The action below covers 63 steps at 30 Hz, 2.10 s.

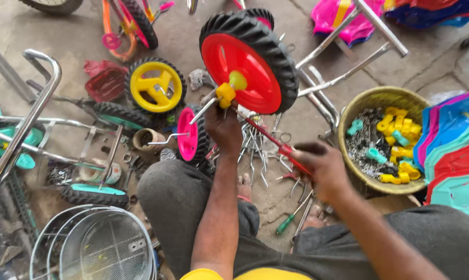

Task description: The person assembles a child's tricycle by attaching a red wheel to the frame using a wrench and a screwdriver. They tighten the axle nut and secure the wheel to the frame.

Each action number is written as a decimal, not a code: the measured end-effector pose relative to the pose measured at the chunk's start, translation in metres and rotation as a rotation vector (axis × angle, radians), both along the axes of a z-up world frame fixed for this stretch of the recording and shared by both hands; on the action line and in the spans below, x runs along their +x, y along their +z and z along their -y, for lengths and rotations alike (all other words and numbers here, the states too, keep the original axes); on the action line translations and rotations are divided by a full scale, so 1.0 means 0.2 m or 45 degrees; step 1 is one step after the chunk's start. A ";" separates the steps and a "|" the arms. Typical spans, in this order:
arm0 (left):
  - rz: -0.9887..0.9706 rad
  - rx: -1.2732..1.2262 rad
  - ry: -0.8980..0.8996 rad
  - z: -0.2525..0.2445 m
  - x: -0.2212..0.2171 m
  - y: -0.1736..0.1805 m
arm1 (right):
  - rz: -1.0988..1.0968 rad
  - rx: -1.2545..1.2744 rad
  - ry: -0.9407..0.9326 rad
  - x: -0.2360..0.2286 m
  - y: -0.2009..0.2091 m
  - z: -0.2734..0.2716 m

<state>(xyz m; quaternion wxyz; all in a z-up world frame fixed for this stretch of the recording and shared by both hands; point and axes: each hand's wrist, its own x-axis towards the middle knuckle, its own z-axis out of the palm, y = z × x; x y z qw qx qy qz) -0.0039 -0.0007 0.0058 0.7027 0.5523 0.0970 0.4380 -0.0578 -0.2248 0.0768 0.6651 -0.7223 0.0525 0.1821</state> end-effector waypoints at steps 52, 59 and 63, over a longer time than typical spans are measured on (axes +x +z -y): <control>-0.021 -0.357 -0.268 -0.10 -0.21 -0.25 | -0.608 0.299 0.166 -0.14 -0.21 0.03; 0.076 -0.487 -0.294 -0.12 -0.18 -0.25 | 0.888 -0.222 0.442 -0.18 -0.12 -0.02; 0.044 -0.456 -0.195 -0.09 -0.18 -0.20 | -0.307 0.580 0.280 -0.11 -0.13 -0.01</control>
